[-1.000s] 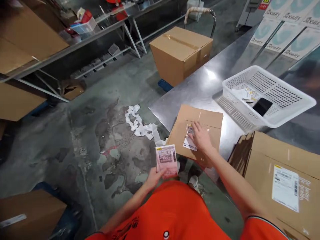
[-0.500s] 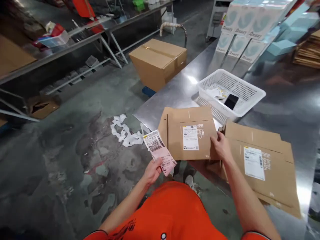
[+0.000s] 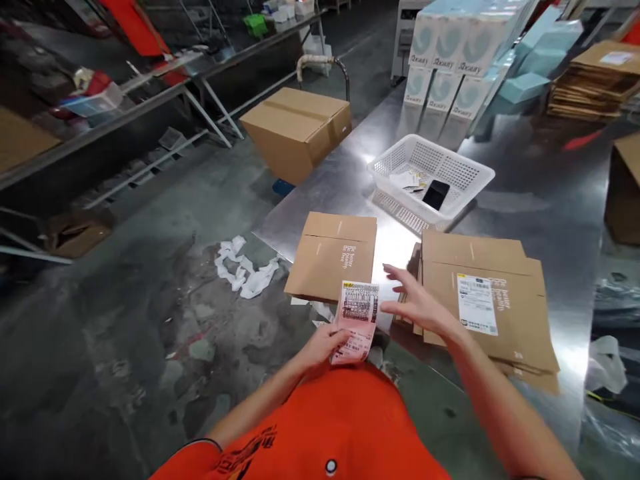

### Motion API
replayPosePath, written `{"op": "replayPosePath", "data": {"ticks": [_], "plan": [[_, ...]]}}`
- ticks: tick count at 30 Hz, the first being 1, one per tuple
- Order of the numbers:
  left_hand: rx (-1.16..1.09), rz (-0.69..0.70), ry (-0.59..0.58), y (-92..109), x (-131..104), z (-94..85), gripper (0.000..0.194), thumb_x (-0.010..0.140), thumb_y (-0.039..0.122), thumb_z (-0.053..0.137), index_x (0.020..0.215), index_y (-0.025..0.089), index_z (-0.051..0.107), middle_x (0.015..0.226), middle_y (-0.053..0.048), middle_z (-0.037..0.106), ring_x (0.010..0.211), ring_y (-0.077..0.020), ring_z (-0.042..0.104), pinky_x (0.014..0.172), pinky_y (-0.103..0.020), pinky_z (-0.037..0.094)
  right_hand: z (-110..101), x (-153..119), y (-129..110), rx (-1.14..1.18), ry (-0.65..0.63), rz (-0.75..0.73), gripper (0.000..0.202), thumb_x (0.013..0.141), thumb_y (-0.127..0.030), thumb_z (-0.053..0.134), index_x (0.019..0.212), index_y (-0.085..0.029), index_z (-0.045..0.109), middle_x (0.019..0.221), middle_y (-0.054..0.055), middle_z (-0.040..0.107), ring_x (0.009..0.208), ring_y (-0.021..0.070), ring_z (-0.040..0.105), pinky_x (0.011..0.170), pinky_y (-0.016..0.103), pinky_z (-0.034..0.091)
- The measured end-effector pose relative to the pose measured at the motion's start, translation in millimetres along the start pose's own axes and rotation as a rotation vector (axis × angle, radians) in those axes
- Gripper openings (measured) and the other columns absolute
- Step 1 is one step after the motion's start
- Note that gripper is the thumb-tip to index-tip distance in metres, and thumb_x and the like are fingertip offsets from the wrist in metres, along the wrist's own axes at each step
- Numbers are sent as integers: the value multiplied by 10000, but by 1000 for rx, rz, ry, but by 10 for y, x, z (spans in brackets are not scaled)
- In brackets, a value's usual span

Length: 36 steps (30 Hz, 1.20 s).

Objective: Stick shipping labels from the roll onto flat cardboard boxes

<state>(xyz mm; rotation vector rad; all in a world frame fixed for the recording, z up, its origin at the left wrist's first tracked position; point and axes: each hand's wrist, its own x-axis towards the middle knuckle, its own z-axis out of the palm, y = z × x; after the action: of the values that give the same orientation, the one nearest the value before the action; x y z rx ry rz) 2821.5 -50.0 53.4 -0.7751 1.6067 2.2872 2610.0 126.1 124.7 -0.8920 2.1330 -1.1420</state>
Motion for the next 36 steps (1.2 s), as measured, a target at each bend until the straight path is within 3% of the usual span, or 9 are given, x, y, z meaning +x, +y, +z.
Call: {"op": "replayPosePath", "data": {"ticks": [2, 5, 10, 15, 19, 23, 28, 32, 36], "plan": [[28, 30, 1, 59, -44, -78, 481, 697, 481, 740, 996, 104, 720, 964, -120, 729, 912, -264, 660, 839, -361, 504, 393, 239, -232, 78, -174, -9, 434, 735, -561, 660, 972, -198, 641, 968, 70, 686, 870, 226, 624, 728, 330, 508], [-27, 240, 165, 245, -98, -209, 615, 603, 342, 829, 1161, 161, 644, 1164, -106, 671, 1066, -248, 605, 938, -327, 456, 783, 394, -336, 79, -215, 9, 396, 777, -553, 591, 626, -188, 552, 604, -3, 572, 625, 150, 531, 581, 269, 417], [-157, 262, 495, 540, 22, -347, 291, 629, 395, 770, 689, 160, 608, 634, 29, 584, 626, -126, 554, 619, -242, 459, 1087, 539, -387, 81, -277, -32, 359, 807, -533, 549, 781, -190, 653, 705, 13, 648, 675, 166, 566, 593, 266, 417], [-238, 162, 476, 530, 254, -531, 445, 533, 504, 804, 545, 151, 534, 506, 60, 486, 505, -79, 450, 509, -213, 375, 1236, 819, -454, 113, -241, 36, 360, 760, -533, 596, 810, -185, 673, 744, 36, 664, 699, 178, 574, 622, 285, 430], [-449, 218, 335, 525, 307, -688, 589, 568, 586, 787, 901, 113, 683, 746, -34, 678, 638, -121, 582, 602, -230, 450, 1239, 1047, -385, 292, -173, 169, 406, 672, -574, 671, 731, -173, 651, 660, 9, 611, 628, 146, 524, 606, 279, 422], [-458, 186, 271, 533, 298, -736, 713, 640, 539, 779, 1218, 158, 607, 1132, -117, 687, 882, -192, 661, 705, -257, 504, 1079, 1193, -315, 411, -12, 191, 423, 639, -582, 718, 710, -172, 639, 642, -3, 593, 605, 129, 499, 592, 272, 415], [-292, 304, 350, 520, 304, -700, 759, 611, 264, 817, 1315, 224, 536, 1500, -116, 417, 1415, -265, 324, 1091, -343, 355, 797, 1218, -310, 429, 115, 182, 428, 620, -573, 749, 711, -169, 642, 640, -6, 587, 582, 112, 477, 558, 258, 396], [-112, 301, 417, 540, 258, -638, 612, 625, 231, 787, 1206, 191, 598, 1348, -119, 568, 1281, -269, 486, 1071, -371, 375, 652, 1162, -284, 416, 171, 166, 419, 635, -569, 742, 718, -170, 646, 648, -4, 586, 594, 116, 478, 562, 258, 388], [8, 172, 381, 527, 219, -541, 355, 673, 307, 746, 975, 146, 650, 914, -64, 695, 826, -193, 641, 779, -313, 514, 591, 1101, -234, 423, 194, 154, 419, 638, -566, 741, 734, -168, 655, 665, 1, 596, 616, 124, 491, 581, 264, 395]]}}
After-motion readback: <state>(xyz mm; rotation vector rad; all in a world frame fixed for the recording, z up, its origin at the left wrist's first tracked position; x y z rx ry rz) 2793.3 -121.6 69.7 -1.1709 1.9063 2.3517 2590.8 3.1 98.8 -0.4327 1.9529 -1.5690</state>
